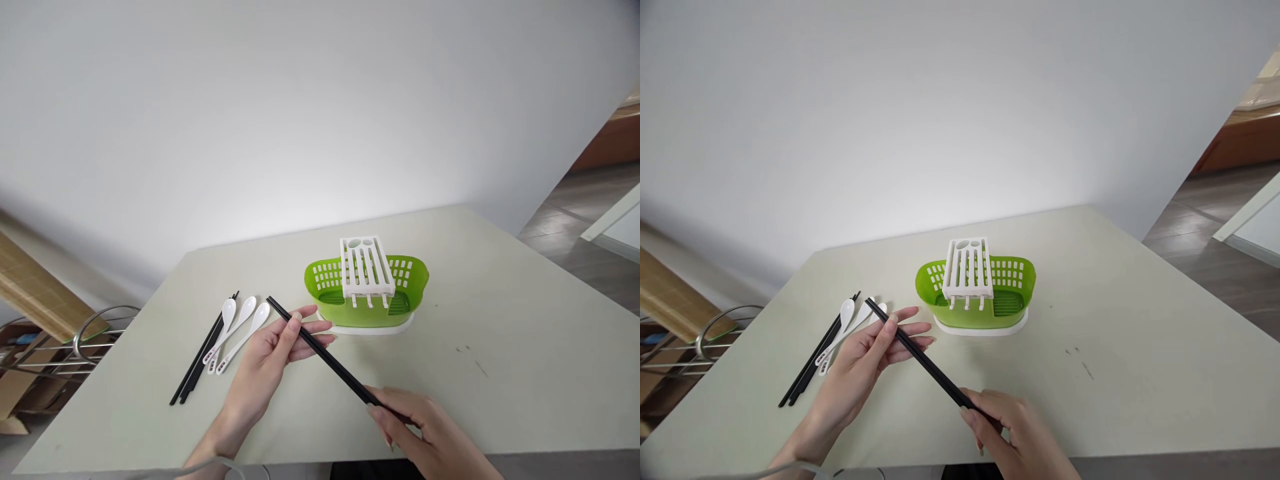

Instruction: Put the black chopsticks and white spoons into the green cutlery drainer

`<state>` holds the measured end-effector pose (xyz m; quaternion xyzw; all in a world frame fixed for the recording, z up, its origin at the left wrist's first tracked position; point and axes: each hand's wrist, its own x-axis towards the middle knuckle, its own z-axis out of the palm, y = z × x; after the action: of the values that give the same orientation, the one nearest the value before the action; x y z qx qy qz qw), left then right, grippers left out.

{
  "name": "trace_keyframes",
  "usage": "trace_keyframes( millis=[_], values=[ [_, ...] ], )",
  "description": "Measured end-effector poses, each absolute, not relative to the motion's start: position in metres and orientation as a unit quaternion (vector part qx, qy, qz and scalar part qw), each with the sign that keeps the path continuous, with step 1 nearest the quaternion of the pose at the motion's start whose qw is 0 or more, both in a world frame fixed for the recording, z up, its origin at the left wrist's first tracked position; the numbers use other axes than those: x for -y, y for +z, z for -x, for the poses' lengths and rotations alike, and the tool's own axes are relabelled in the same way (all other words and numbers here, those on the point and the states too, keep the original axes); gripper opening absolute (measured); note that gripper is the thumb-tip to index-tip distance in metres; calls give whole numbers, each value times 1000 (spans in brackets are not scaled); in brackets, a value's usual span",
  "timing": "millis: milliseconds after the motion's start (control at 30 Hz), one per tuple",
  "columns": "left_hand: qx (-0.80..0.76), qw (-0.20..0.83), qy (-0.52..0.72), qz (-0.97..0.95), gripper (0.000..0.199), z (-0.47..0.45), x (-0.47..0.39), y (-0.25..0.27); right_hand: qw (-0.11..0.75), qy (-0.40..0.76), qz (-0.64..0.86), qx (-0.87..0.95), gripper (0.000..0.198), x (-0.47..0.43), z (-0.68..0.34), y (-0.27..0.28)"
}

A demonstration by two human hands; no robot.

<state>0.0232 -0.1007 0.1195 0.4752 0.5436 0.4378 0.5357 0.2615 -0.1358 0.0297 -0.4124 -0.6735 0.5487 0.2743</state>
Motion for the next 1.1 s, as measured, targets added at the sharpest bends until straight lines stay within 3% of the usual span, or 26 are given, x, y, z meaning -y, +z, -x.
trace_keyframes(
  millis=[133,367,733,933,1100],
  values=[
    [-551,523,383,-525,55,-19,100,126,268,543,424,674,48,137,-262,30],
    [-595,411,305,-620,55,-5,99,132,296,617,387,618,60,138,-264,27],
    [-586,431,317,-609,56,-6,100,131,303,650,383,583,61,136,-266,25],
    [-584,439,332,-597,40,-9,99,131,311,632,395,590,61,139,-265,25],
    [-586,438,335,-594,40,-9,99,132,299,643,393,586,62,139,-264,28]
  ],
)
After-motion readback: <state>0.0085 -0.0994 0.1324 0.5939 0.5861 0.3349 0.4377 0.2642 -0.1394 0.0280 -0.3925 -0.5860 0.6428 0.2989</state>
